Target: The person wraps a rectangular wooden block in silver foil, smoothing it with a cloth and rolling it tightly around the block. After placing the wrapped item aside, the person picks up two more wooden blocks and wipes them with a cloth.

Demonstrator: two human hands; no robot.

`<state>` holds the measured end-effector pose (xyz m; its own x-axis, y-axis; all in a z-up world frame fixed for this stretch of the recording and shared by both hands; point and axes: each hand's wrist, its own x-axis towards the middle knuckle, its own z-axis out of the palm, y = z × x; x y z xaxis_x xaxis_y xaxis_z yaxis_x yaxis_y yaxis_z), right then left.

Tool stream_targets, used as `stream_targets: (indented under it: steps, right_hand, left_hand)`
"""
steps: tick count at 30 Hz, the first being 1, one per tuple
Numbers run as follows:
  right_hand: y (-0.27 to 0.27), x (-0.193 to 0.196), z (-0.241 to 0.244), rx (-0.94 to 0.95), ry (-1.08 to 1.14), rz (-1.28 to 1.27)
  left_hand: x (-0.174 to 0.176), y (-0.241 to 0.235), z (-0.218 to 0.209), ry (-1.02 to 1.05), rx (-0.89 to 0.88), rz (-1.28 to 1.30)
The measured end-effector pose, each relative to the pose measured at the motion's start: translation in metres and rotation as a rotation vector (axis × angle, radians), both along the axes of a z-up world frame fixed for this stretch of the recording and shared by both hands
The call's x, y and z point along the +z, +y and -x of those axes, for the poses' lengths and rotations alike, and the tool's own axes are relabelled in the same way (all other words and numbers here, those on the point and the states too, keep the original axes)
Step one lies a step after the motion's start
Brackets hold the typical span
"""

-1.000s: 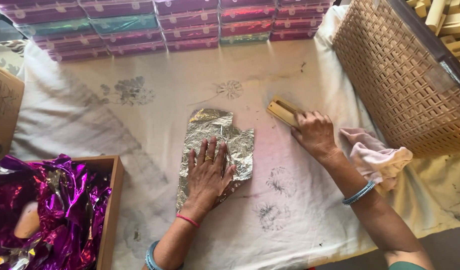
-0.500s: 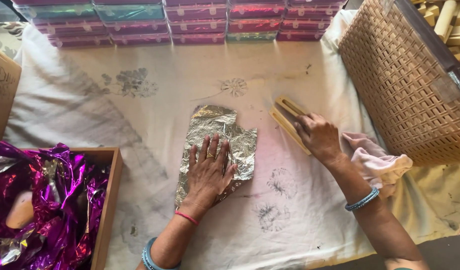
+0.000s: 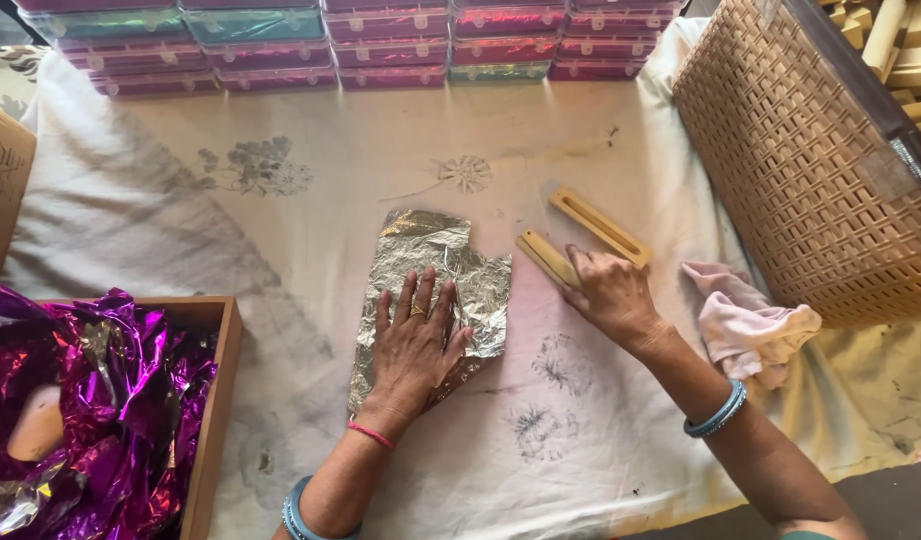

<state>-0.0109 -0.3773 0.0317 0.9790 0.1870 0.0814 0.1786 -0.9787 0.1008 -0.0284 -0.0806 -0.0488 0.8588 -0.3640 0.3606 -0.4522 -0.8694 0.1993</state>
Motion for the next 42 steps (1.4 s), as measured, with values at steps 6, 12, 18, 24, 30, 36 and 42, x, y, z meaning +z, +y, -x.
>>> stream_targets:
  steps: [6,12,18,24,30,36,42]
  right_hand:
    - [-0.006,0.015,-0.008,-0.052,0.055,-0.149]
    - [-0.034,0.024,-0.021,-0.223,0.162,-0.267]
    - [-0.056,0.029,-0.060,-0.177,0.019,-0.261]
    - [-0.055,0.018,-0.063,-0.248,0.080,-0.198]
    - [-0.057,0.024,-0.065,-0.267,0.126,-0.167]
    - [-0.060,0.017,-0.067,-0.235,0.118,-0.248]
    - [-0.058,0.016,-0.069,-0.236,0.122,-0.174]
  left_hand:
    - [0.000,0.001,-0.002,0.041,0.009,-0.014]
    - [0.005,0.001,0.003,0.040,0.006,-0.019]
    - [0.018,-0.001,0.002,0.154,0.012,-0.014]
    - [0.017,-0.001,0.003,0.201,0.014,-0.040]
    - [-0.002,0.000,0.001,0.093,0.000,-0.022]
    - [0.002,-0.001,0.001,0.085,0.005,-0.034]
    - [0.012,0.000,0.003,0.202,0.005,-0.071]
